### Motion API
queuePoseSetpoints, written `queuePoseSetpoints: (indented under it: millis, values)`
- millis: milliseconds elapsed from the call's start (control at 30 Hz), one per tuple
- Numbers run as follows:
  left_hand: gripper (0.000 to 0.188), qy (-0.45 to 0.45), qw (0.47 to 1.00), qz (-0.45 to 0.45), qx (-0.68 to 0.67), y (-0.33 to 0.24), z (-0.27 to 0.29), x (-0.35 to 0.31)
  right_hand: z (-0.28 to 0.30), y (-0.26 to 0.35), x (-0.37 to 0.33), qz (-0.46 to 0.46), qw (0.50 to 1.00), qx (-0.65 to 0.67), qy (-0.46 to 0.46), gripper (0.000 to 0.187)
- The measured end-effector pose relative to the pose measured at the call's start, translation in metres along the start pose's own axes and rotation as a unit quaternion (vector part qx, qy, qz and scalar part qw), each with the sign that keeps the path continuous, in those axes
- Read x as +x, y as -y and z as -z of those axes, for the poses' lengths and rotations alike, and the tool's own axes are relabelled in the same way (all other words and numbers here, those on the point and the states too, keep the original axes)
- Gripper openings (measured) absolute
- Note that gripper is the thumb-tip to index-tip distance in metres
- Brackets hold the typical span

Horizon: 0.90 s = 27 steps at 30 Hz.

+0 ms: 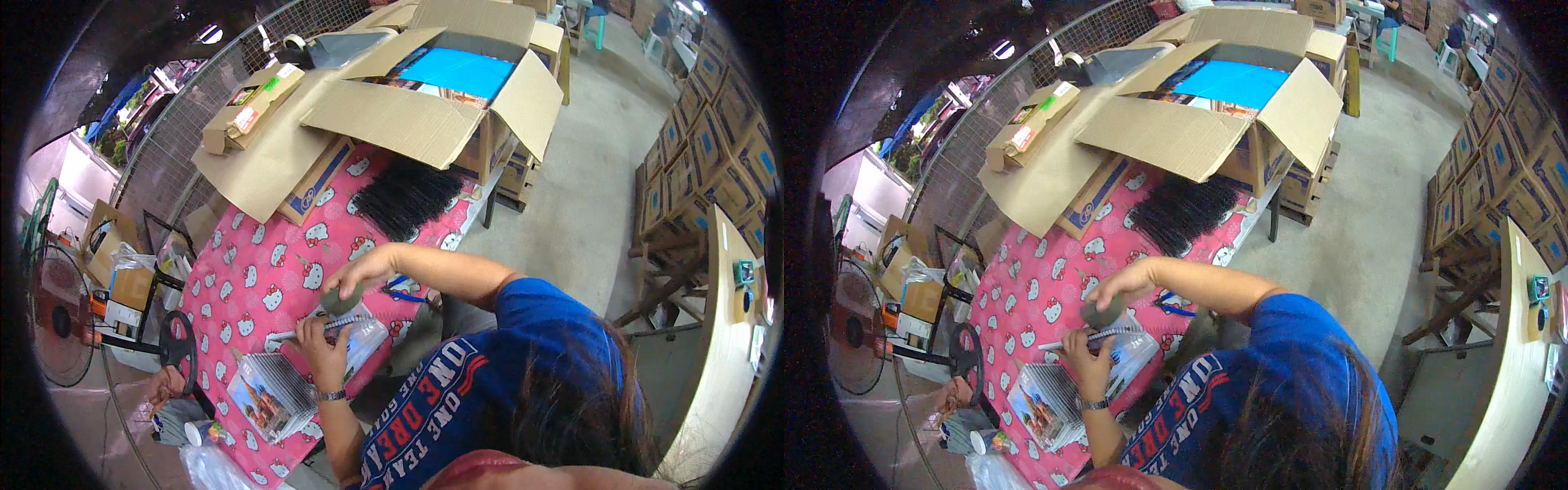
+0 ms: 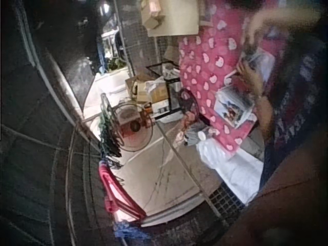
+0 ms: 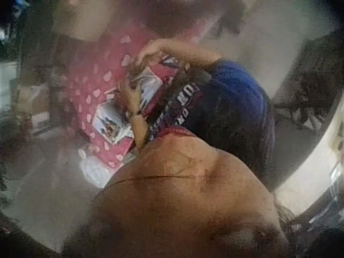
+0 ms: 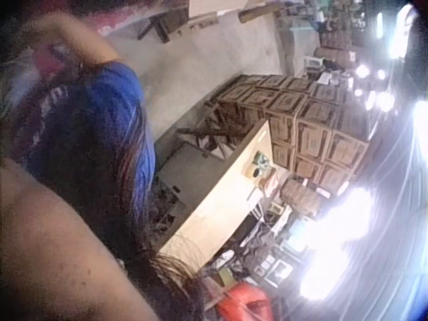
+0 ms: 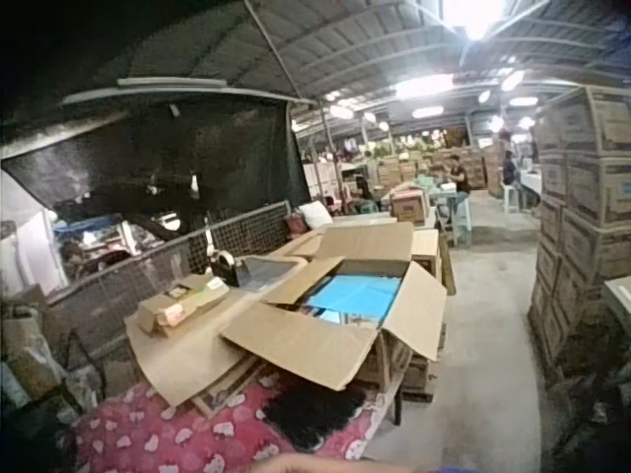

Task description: The person assembles calendars by hand, aligning stacks of pages with wire coils and pressing the wire into the page holes before placing the finished calendars in a stack.

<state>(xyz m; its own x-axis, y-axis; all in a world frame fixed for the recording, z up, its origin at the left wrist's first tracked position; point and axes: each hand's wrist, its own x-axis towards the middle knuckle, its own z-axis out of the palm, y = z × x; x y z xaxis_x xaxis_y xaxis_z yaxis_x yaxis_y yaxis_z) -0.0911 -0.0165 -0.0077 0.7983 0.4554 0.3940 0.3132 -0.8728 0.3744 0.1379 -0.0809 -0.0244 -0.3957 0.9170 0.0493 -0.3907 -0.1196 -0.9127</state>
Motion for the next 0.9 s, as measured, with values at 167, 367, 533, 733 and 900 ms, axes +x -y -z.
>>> queuePoseSetpoints:
  millis: [167,367,533,733,900]
  values:
    - [0.039,0.004,0.999,0.026,0.019,0.0,-0.001,-0.002,0.004,0.012,0.015,-0.088,0.96,-0.255,0.077,0.052]
    - [0.041,-0.013,0.999,0.038,0.004,0.001,0.003,0.002,0.008,0.002,0.02,-0.038,0.967,-0.25,0.027,0.036]
    - [0.04,0.035,0.997,0.072,0.001,0.041,0.023,0.007,-0.005,0.011,0.034,-0.043,0.969,-0.238,0.048,0.038]
    - [0.041,-0.012,1.0,-0.003,0.003,0.048,0.011,0.003,-0.017,0.014,0.029,-0.013,0.994,-0.106,0.019,0.045]
    - [0.043,-0.014,1.0,0.009,-0.019,0.036,0.014,0.006,-0.009,0.011,0.032,0.002,0.995,-0.088,0.041,0.041]
